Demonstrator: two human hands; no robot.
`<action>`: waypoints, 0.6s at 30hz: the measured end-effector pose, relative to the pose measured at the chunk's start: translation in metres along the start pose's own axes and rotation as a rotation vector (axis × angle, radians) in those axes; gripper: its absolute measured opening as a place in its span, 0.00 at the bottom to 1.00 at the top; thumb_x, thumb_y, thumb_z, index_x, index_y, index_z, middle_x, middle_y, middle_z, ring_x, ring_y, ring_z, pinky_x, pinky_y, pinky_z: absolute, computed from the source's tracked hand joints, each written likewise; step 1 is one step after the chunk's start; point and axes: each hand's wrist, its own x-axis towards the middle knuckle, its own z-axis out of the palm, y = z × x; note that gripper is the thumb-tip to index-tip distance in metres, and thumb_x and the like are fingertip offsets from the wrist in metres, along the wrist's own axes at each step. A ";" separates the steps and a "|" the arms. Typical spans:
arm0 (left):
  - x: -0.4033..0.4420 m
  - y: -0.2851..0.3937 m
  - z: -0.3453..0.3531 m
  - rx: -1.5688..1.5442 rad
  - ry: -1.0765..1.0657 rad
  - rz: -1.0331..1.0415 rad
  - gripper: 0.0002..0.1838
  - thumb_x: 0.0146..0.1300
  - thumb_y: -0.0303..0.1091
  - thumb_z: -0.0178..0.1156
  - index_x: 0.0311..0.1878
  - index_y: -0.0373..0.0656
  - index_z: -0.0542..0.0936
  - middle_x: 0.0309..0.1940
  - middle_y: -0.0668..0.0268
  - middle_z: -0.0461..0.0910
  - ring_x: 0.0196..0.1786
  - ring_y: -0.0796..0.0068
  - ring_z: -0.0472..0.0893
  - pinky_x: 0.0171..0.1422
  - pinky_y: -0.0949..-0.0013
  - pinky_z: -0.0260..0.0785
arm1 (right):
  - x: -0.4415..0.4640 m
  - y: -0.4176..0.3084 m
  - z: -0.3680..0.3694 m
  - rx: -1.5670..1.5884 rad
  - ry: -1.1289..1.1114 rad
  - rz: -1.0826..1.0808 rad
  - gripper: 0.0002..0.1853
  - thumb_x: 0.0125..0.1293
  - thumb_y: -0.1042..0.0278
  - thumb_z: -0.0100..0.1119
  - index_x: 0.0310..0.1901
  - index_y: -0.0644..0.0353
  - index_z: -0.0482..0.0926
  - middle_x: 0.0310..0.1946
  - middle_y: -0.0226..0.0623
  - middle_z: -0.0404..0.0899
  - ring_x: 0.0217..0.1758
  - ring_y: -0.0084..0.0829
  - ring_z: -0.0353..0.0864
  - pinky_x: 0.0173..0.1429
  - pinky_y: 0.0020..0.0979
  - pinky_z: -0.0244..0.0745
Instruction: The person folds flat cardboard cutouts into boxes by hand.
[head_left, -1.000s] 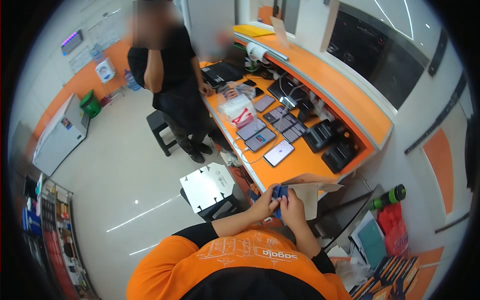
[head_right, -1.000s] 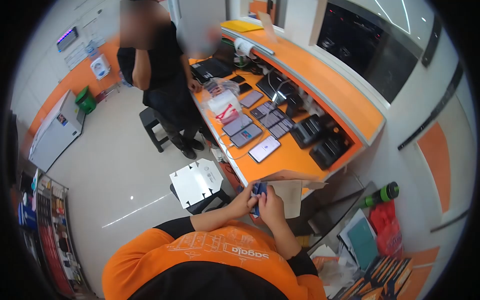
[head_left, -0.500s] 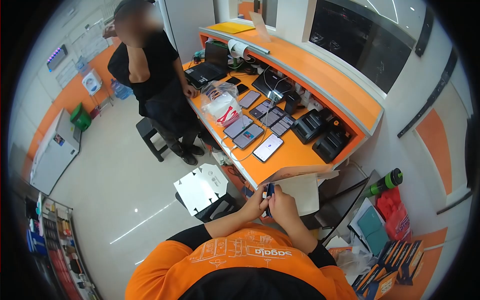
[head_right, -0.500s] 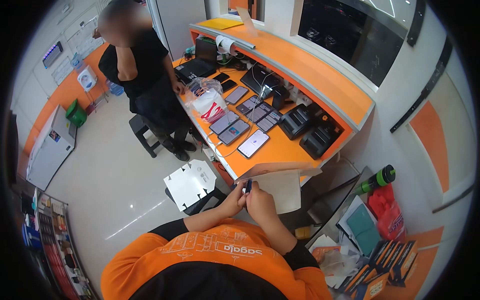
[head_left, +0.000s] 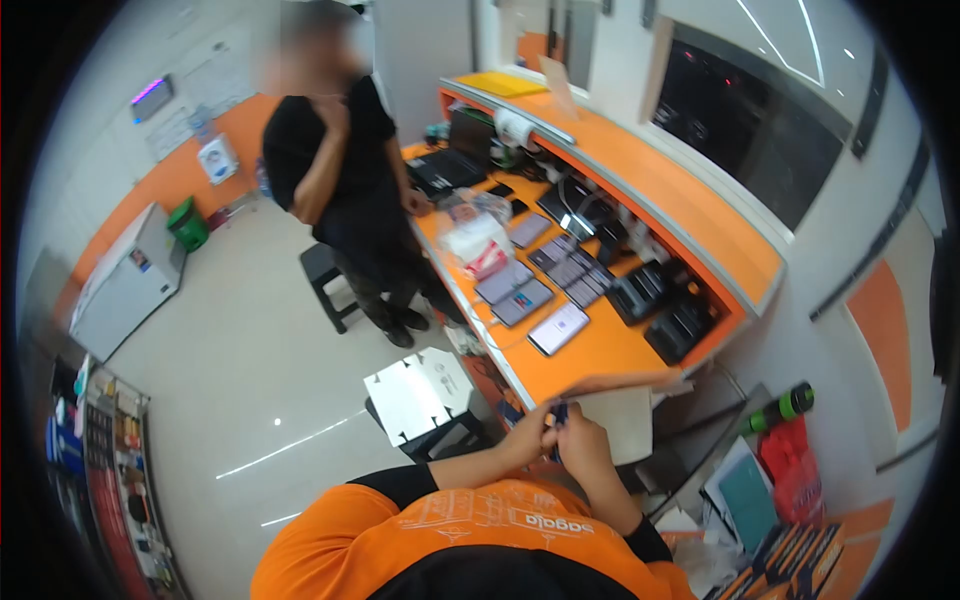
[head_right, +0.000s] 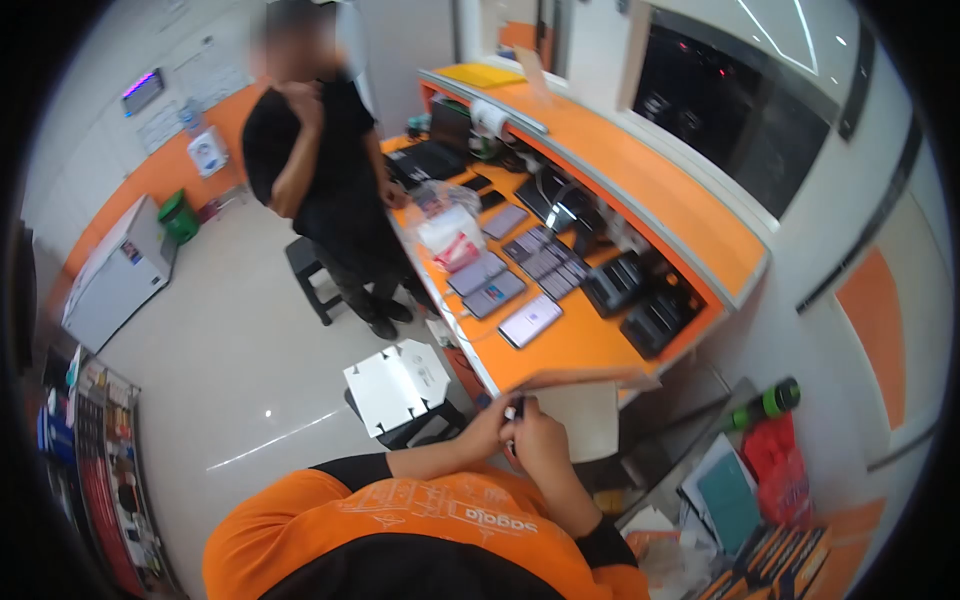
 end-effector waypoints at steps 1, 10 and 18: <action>-0.002 0.003 -0.001 -0.050 -0.054 -0.109 0.31 0.67 0.37 0.62 0.69 0.41 0.64 0.48 0.52 0.78 0.40 0.63 0.83 0.46 0.62 0.76 | 0.001 -0.002 -0.003 -0.005 -0.026 -0.011 0.13 0.64 0.70 0.56 0.48 0.66 0.70 0.25 0.56 0.81 0.31 0.59 0.82 0.36 0.55 0.77; -0.002 0.013 -0.001 0.236 -0.022 0.140 0.39 0.67 0.41 0.62 0.76 0.43 0.56 0.65 0.40 0.68 0.67 0.42 0.71 0.70 0.54 0.66 | 0.004 0.017 0.002 -0.085 -0.111 -0.043 0.18 0.66 0.72 0.51 0.56 0.69 0.68 0.30 0.58 0.82 0.36 0.60 0.82 0.40 0.54 0.77; 0.020 -0.028 0.007 0.046 -0.100 0.018 0.36 0.71 0.45 0.55 0.75 0.36 0.59 0.61 0.40 0.72 0.62 0.46 0.75 0.65 0.59 0.68 | 0.010 0.040 0.019 0.118 -0.047 -0.041 0.18 0.71 0.66 0.50 0.58 0.65 0.69 0.34 0.59 0.82 0.39 0.60 0.83 0.44 0.52 0.78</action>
